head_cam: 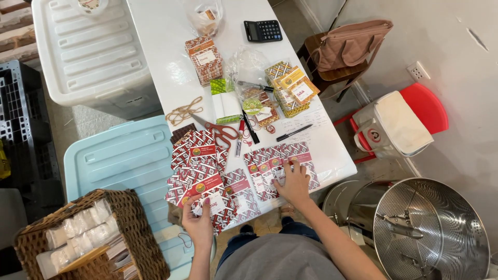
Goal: The person organizes and sorts various coffee packets on a white table, handling individual and bundled packets, placing some into small plastic bags, and writing notes on a piece of paper.
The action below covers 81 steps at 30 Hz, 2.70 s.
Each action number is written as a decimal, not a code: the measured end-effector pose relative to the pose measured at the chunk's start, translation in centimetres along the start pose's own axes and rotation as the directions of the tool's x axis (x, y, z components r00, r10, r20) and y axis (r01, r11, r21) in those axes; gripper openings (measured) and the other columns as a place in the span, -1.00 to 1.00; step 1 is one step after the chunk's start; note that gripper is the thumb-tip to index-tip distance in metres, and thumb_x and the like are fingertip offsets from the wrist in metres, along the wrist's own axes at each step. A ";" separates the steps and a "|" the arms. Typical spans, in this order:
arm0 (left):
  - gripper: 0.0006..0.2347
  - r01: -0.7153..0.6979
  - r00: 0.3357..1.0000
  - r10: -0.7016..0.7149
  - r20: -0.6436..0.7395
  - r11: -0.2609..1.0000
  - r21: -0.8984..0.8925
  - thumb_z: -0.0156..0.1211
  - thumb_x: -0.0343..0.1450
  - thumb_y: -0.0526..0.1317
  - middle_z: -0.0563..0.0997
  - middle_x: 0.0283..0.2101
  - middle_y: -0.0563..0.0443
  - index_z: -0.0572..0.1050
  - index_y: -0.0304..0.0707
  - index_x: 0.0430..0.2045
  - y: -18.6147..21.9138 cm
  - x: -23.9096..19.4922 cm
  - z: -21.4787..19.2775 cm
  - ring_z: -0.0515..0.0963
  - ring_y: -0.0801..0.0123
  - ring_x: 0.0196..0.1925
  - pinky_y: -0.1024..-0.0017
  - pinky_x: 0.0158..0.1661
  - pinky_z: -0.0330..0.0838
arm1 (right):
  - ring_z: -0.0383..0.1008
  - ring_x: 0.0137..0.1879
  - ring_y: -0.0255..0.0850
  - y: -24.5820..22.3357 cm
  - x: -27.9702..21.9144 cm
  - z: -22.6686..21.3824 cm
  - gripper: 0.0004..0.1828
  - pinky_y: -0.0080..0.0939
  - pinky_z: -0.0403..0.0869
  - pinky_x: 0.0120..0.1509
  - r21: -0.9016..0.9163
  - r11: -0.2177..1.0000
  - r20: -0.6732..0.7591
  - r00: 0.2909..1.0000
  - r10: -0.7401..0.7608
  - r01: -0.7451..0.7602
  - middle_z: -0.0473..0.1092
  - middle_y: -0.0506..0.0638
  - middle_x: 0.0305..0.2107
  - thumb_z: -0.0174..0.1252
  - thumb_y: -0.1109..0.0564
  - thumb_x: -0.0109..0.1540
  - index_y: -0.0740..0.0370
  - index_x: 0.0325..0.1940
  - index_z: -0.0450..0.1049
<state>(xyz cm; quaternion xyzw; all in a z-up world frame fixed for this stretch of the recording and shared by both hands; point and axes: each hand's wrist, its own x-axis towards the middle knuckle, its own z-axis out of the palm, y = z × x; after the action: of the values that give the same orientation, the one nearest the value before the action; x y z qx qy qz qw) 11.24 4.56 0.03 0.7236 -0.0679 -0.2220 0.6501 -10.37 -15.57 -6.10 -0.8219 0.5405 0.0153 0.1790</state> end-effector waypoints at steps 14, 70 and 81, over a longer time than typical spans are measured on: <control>-0.86 -0.042 0.999 0.042 -0.004 0.998 0.041 0.30 0.38 -0.36 0.65 -0.16 -0.04 0.55 -0.18 -0.23 0.4 0.0 -0.6 0.60 0.34 -0.19 0.40 -0.24 0.43 | 0.30 0.01 0.08 -2.7 0.6 2.0 -0.74 0.15 0.36 -0.11 -0.152 0.940 -0.156 0.931 -0.329 0.306 0.35 0.10 -0.06 0.08 0.09 0.24 -0.04 -0.01 0.55; -0.88 -0.080 0.975 0.097 -0.202 0.992 0.093 0.31 0.41 -0.31 0.62 -0.12 0.03 0.55 -0.17 -0.23 2.4 1.7 -3.3 0.57 0.41 -0.13 0.45 -0.14 0.45 | 0.32 0.13 0.15 -3.0 0.4 5.8 -0.63 0.19 0.32 -0.07 -0.149 0.878 -0.085 0.879 -0.470 0.455 0.34 0.18 0.08 0.14 0.32 0.11 0.05 -0.04 0.56; -0.83 -0.148 0.939 0.186 -0.289 0.978 0.148 0.32 0.41 -0.31 0.59 -0.06 0.00 0.54 -0.21 -0.16 0.7 2.6 -5.9 0.52 0.33 0.06 0.40 0.14 0.36 | 0.32 -0.04 0.05 -5.0 -0.4 3.8 -0.62 0.08 0.30 -0.20 -0.111 0.834 -0.179 0.815 -0.551 0.540 0.36 0.12 -0.03 0.15 0.02 0.23 -0.12 0.15 0.47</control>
<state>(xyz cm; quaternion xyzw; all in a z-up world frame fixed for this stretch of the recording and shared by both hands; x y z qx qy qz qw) 16.12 8.81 0.38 0.7796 -0.0427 -0.0484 0.6230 -5.41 -12.22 -8.20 -0.9440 0.2971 -0.1059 0.0969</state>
